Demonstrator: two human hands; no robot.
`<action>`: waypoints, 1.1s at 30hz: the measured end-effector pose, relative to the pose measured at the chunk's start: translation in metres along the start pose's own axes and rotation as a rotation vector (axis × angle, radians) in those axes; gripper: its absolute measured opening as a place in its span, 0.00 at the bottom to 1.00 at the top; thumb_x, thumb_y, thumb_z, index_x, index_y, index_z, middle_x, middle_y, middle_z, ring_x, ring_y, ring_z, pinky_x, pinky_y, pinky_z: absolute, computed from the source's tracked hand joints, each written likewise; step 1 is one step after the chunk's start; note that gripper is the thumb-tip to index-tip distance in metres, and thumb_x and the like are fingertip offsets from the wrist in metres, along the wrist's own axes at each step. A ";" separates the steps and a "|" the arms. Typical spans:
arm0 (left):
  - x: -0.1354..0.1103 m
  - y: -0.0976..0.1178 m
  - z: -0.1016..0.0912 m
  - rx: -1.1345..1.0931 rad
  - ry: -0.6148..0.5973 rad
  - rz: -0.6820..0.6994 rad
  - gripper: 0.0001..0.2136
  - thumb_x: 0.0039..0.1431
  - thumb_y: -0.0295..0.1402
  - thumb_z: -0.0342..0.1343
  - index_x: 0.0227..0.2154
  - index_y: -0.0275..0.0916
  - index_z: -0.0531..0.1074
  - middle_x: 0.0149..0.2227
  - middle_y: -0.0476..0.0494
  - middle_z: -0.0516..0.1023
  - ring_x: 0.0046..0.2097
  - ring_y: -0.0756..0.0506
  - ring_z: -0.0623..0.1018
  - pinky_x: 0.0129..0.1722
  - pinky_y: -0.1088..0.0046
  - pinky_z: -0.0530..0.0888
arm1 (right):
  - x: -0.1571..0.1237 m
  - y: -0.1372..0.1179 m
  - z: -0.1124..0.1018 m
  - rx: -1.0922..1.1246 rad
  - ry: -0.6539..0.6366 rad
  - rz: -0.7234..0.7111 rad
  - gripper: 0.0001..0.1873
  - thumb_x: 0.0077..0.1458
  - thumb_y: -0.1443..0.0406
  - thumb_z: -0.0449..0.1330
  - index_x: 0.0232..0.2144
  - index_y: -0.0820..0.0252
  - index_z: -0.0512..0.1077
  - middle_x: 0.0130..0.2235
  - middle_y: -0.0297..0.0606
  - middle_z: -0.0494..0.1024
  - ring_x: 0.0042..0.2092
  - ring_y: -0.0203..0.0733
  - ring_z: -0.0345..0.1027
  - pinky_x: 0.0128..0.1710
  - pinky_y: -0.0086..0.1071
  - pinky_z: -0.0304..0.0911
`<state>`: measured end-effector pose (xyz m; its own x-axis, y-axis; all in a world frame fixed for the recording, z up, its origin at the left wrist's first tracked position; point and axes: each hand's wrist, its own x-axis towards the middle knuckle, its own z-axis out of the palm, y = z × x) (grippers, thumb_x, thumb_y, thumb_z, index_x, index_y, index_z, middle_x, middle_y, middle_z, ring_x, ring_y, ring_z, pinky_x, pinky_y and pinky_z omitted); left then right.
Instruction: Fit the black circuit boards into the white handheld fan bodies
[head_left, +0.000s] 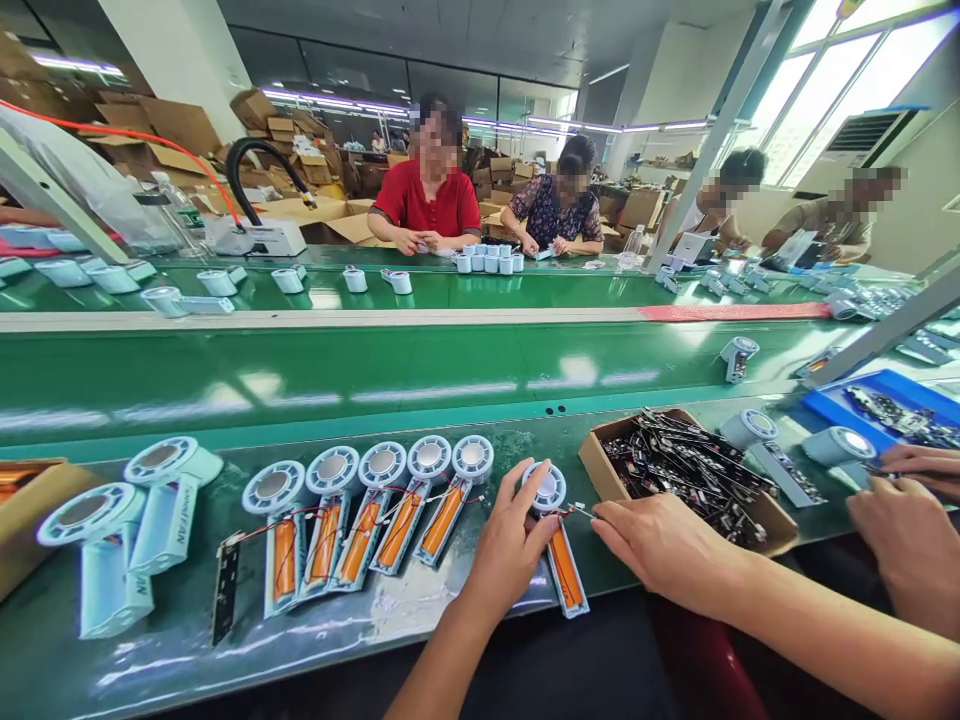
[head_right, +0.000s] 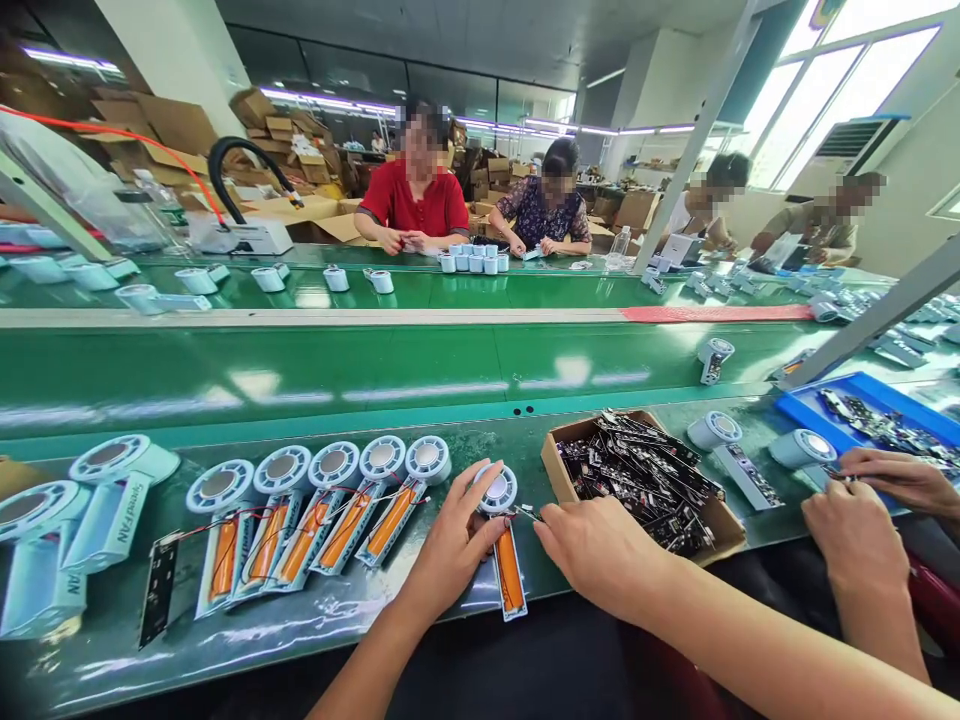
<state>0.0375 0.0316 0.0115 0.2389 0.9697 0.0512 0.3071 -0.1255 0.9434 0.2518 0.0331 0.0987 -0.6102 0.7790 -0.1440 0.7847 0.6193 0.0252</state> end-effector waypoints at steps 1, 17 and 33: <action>-0.001 0.000 0.000 -0.004 -0.004 0.001 0.26 0.66 0.33 0.52 0.65 0.58 0.59 0.69 0.44 0.54 0.31 0.52 0.73 0.43 0.65 0.77 | 0.003 0.000 -0.001 0.063 -0.030 0.062 0.18 0.72 0.64 0.47 0.34 0.60 0.74 0.29 0.37 0.78 0.30 0.44 0.76 0.28 0.35 0.57; 0.000 -0.002 0.011 -0.048 0.146 0.013 0.31 0.57 0.23 0.52 0.64 0.50 0.62 0.66 0.39 0.61 0.38 0.48 0.79 0.49 0.61 0.78 | 0.026 -0.045 -0.011 -0.498 -0.045 -0.184 0.08 0.50 0.76 0.60 0.33 0.65 0.76 0.33 0.52 0.77 0.37 0.59 0.71 0.37 0.47 0.64; 0.006 0.000 0.025 -0.198 0.276 -0.071 0.35 0.49 0.16 0.52 0.62 0.48 0.63 0.62 0.41 0.66 0.62 0.38 0.71 0.59 0.57 0.73 | 0.000 -0.048 0.045 0.836 0.211 0.401 0.19 0.68 0.55 0.52 0.53 0.55 0.75 0.37 0.38 0.74 0.40 0.45 0.73 0.41 0.36 0.70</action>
<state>0.0625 0.0325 0.0039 -0.0433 0.9981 0.0442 0.1224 -0.0386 0.9917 0.2184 -0.0010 0.0531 -0.2210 0.9707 -0.0946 0.7137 0.0948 -0.6940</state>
